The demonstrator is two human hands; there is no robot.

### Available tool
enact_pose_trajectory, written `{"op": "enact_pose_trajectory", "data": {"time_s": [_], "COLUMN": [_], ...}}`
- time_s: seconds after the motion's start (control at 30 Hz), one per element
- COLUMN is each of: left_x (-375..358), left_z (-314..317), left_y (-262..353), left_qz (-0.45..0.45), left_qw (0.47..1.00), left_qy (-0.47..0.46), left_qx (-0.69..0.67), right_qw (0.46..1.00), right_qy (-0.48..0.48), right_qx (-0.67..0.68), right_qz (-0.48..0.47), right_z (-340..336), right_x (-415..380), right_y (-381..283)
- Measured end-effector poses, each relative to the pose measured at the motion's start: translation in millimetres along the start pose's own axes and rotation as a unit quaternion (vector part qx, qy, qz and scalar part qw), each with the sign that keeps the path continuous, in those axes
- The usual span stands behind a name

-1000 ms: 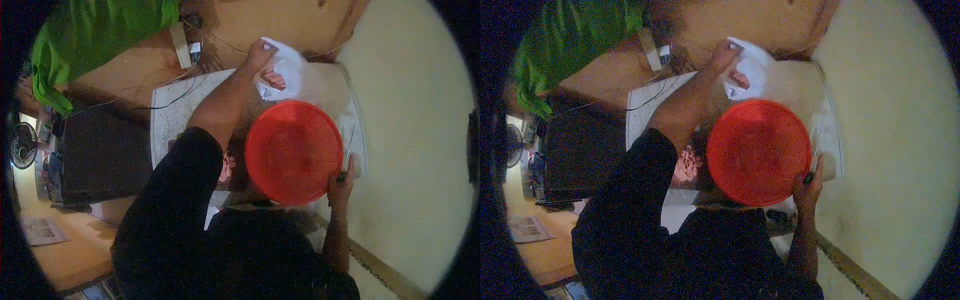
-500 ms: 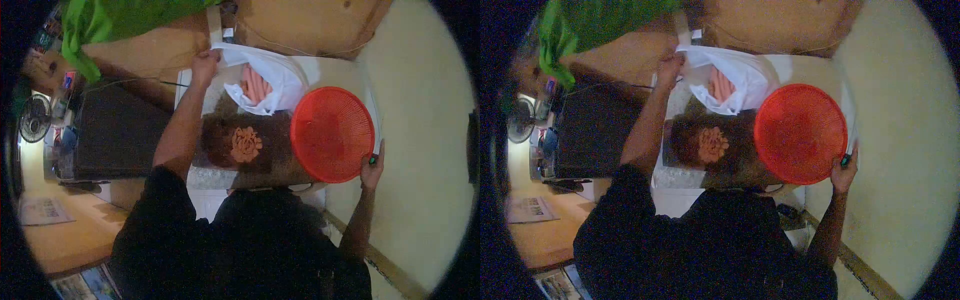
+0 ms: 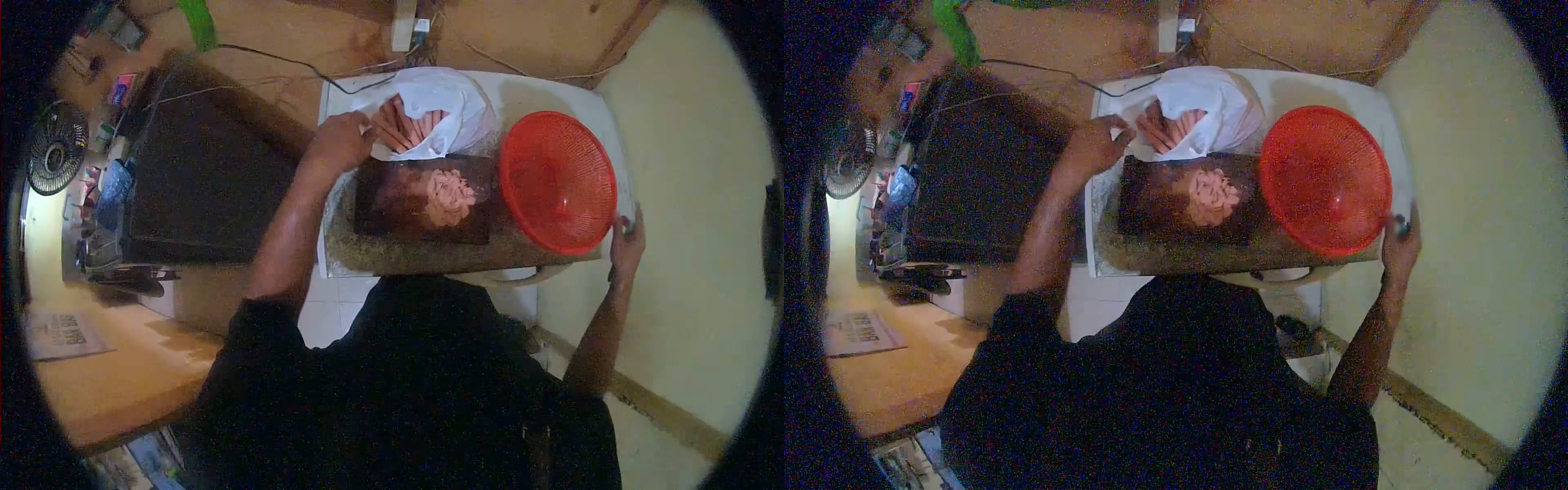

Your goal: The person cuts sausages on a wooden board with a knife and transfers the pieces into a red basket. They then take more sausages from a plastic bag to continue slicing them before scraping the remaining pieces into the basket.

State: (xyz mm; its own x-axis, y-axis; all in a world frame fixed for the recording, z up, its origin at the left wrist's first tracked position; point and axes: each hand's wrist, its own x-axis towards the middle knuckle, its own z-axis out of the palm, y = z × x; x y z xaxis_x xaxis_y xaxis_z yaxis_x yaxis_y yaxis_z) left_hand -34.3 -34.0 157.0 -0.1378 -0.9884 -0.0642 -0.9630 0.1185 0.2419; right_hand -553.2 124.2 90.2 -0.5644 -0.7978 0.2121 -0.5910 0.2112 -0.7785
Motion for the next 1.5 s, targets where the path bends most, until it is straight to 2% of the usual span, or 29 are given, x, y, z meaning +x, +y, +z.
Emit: {"op": "enact_pose_trajectory", "data": {"time_s": [0.03, 0.1, 0.17, 0.27, 0.37, 0.43, 0.47, 0.5, 0.57, 0.67, 0.73, 0.8, 0.83, 0.9, 0.93, 0.97, 1.0, 1.03, 1.1, 1.13, 1.2, 1.23, 1.27, 1.3, 1.33, 1.4, 1.5], "left_x": [-3.4, -10.8, 24.1, 73.3, 117.9, 101.1, 96.2, 127.7, 106.3, 163.3, 131.3, 175.2, 181.4, 156.6, 144.1, 136.3, 138.3, 140.1, 108.9, 109.5, 111.8, 104.1, 86.4, 63.2, 39.7, 9.7, 18.8], "left_z": [-7.3, -12.0, 46.9, 126.8, 166.9, 147.7, 136.9, 167.4, 126.6, 200.6, 139.7, 230.5, 245.3, 216.0, 200.4, 188.4, 176.3, 164.4, 141.5, 126.8, 99.0, 93.4, 97.0, 93.4, 89.7, 108.2, 119.0], "left_y": [4.8, 11.9, -7.7, -16.7, -7.2, 35.8, 51.8, 45.5, 66.5, 30.8, 45.9, 22.5, 16.7, 31.0, 38.6, 46.5, 41.9, 37.2, 46.4, 37.1, 17.9, 7.4, 0.7, -2.5, -5.7, 4.4, 27.0], "left_qz": [0.029, 0.084, 0.225, 0.321, 0.153, 0.024, -0.040, 0.002, 0.008, 0.054, 0.057, 0.038, 0.070, 0.092, 0.103, 0.051, 0.157, 0.259, 0.040, 0.071, 0.046, 0.094, 0.224, 0.341, 0.416, 0.445, 0.244], "left_qw": [0.999, 0.992, 0.963, 0.913, 0.982, 0.996, 0.997, 0.998, 0.999, 0.995, 0.991, 0.999, 0.993, 0.988, 0.983, 0.994, 0.975, 0.940, 0.986, 0.984, 0.905, 0.849, 0.882, 0.905, 0.902, 0.874, 0.953], "left_qy": [-0.029, -0.090, -0.057, 0.094, 0.089, 0.070, 0.064, 0.028, -0.020, 0.076, -0.095, -0.031, 0.051, 0.111, 0.141, 0.094, 0.159, 0.224, 0.146, 0.011, -0.271, -0.322, -0.249, -0.130, 0.008, 0.019, -0.105], "left_qx": [-0.012, -0.036, -0.133, -0.232, -0.058, -0.039, -0.029, 0.057, 0.024, 0.022, -0.070, -0.008, 0.084, 0.059, 0.047, -0.006, -0.008, 0.005, -0.070, -0.161, -0.325, -0.408, -0.331, -0.217, -0.116, -0.195, -0.146], "right_qw": [0.999, 0.998, 0.998, 0.996, 0.998, 0.999, 0.997, 0.994, 0.992, 0.982, 0.969, 0.946, 0.936, 0.916, 0.909, 0.901, 0.892, 0.894, 0.890, 0.902, 0.921, 0.928, 0.931, 0.933, 0.936, 0.938, 0.927], "right_qy": [0.039, 0.056, 0.065, 0.049, -0.002, -0.043, -0.058, -0.075, -0.113, -0.179, -0.241, -0.319, -0.347, -0.393, -0.397, -0.398, -0.398, -0.391, -0.385, -0.361, -0.324, -0.310, -0.305, -0.299, -0.308, -0.332, -0.364], "right_qx": [0.010, -0.001, 0.021, 0.077, 0.058, 0.025, 0.051, 0.077, 0.034, 0.019, 0.030, 0.042, 0.030, 0.006, 0.001, -0.004, -0.011, -0.038, -0.090, -0.065, -0.040, -0.043, -0.074, -0.106, -0.073, -0.013, 0.060], "right_qz": [0.004, 0.007, 0.006, 0.008, 0.014, 0.010, -0.007, -0.027, -0.040, -0.062, -0.050, -0.024, -0.044, -0.078, -0.125, -0.169, -0.213, -0.217, -0.228, -0.226, -0.214, -0.204, -0.187, -0.171, -0.155, -0.101, 0.069], "right_z": [-3.5, -10.5, -15.1, -2.0, 7.6, 15.5, 22.6, 28.6, 33.9, 40.5, 44.5, 49.9, 56.6, 78.7, 97.7, 123.4, 145.3, 163.3, 191.6, 200.3, 210.0, 206.6, 194.1, 183.6, 178.2, 163.0, 124.8], "right_x": [-10.4, -35.3, -64.7, -119.9, -165.3, -188.0, -198.7, -204.4, -212.6, -213.2, -217.5, -213.7, -208.4, -207.3, -208.6, -208.5, -207.9, -208.6, -212.8, -213.5, -215.8, -216.2, -213.3, -210.1, -207.8, -213.0, -228.1], "right_y": [-9.7, -14.2, -21.7, -50.7, -72.9, -79.7, -72.5, -65.9, -69.9, -69.5, -66.3, -64.5, -68.8, -79.1, -81.6, -81.7, -85.0, -94.7, -112.3, -110.5, -108.4, -117.4, -122.0, -125.3, -116.8, -107.4, -130.7]}}
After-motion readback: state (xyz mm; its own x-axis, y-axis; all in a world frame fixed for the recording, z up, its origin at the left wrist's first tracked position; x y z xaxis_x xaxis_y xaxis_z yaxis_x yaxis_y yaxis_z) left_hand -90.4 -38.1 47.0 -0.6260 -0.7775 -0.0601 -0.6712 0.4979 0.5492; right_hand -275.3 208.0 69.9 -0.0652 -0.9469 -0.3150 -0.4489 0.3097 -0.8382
